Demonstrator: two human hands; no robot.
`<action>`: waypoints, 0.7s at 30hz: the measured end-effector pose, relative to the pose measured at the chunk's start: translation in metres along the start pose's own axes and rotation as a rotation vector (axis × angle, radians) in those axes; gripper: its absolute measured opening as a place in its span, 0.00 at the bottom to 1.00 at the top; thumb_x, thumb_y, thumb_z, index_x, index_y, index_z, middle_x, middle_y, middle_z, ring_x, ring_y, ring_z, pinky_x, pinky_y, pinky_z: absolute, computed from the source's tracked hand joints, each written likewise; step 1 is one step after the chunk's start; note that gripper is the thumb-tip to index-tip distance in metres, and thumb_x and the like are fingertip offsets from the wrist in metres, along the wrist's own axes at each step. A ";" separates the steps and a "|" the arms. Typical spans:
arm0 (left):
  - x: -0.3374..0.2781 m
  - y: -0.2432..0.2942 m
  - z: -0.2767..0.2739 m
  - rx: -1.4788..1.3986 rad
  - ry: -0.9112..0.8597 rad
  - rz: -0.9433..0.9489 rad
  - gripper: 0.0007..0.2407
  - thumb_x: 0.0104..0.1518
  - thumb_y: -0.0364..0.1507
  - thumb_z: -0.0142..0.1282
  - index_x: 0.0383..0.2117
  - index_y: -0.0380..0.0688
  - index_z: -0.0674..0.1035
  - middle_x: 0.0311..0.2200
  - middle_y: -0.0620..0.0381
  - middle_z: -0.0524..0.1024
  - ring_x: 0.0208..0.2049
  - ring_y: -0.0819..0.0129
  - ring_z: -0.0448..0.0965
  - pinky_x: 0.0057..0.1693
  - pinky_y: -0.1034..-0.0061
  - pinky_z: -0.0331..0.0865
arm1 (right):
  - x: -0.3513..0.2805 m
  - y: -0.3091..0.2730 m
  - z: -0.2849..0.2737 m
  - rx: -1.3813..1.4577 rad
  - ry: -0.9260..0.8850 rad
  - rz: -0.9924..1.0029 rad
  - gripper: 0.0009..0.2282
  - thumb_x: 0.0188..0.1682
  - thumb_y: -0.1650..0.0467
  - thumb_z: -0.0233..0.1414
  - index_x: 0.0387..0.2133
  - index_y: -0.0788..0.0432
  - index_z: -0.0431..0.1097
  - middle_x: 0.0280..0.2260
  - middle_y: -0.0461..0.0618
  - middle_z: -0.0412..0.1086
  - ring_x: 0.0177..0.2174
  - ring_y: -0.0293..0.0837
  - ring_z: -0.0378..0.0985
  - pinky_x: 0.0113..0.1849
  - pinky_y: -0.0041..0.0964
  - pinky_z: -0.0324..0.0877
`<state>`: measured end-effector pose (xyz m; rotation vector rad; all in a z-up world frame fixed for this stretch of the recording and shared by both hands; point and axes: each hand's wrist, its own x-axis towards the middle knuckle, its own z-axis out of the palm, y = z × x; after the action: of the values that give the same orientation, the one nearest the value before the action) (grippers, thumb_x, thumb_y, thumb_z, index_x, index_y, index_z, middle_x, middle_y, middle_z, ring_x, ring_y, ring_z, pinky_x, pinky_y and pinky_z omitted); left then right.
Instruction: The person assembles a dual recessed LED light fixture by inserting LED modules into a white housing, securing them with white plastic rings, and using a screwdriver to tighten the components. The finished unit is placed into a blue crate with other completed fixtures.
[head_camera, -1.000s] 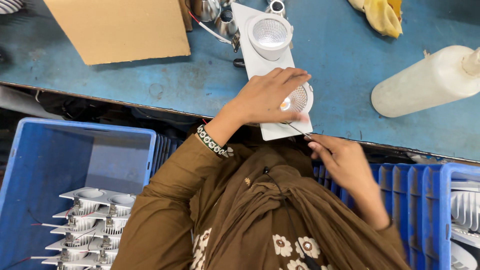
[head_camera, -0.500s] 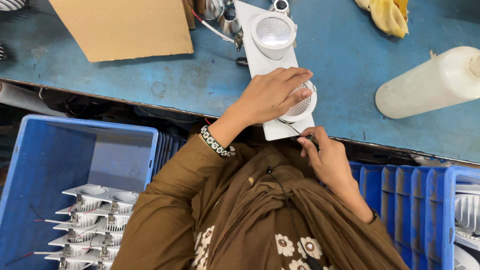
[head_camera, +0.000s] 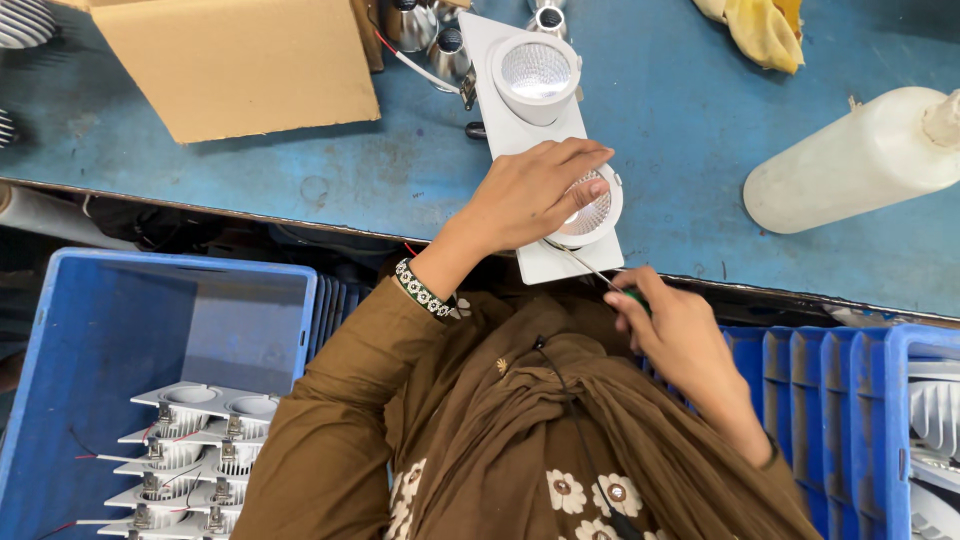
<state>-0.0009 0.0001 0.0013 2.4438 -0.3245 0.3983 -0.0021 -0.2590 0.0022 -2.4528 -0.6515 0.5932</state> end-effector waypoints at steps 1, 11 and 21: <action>0.000 0.000 -0.002 0.001 -0.004 0.012 0.23 0.69 0.48 0.39 0.59 0.48 0.75 0.58 0.59 0.74 0.54 0.60 0.76 0.53 0.63 0.73 | -0.005 -0.004 -0.006 0.003 0.009 -0.003 0.10 0.52 0.66 0.53 0.42 0.57 0.70 0.21 0.51 0.77 0.21 0.44 0.81 0.27 0.39 0.73; 0.001 0.002 -0.003 0.049 -0.029 0.020 0.22 0.69 0.47 0.39 0.60 0.53 0.75 0.59 0.61 0.73 0.55 0.61 0.75 0.51 0.64 0.74 | -0.036 0.008 -0.021 0.138 0.177 0.144 0.12 0.51 0.67 0.53 0.47 0.56 0.73 0.25 0.54 0.79 0.27 0.41 0.85 0.27 0.35 0.76; -0.001 0.000 -0.004 0.104 -0.038 0.072 0.38 0.47 0.55 0.63 0.61 0.44 0.71 0.59 0.57 0.70 0.56 0.58 0.74 0.51 0.63 0.74 | -0.015 0.000 -0.026 0.062 0.262 -0.049 0.14 0.51 0.67 0.55 0.49 0.59 0.73 0.24 0.54 0.77 0.22 0.40 0.83 0.25 0.35 0.72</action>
<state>-0.0029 0.0027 0.0045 2.5491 -0.4189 0.4096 -0.0001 -0.2770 0.0254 -2.3933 -0.5752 0.2623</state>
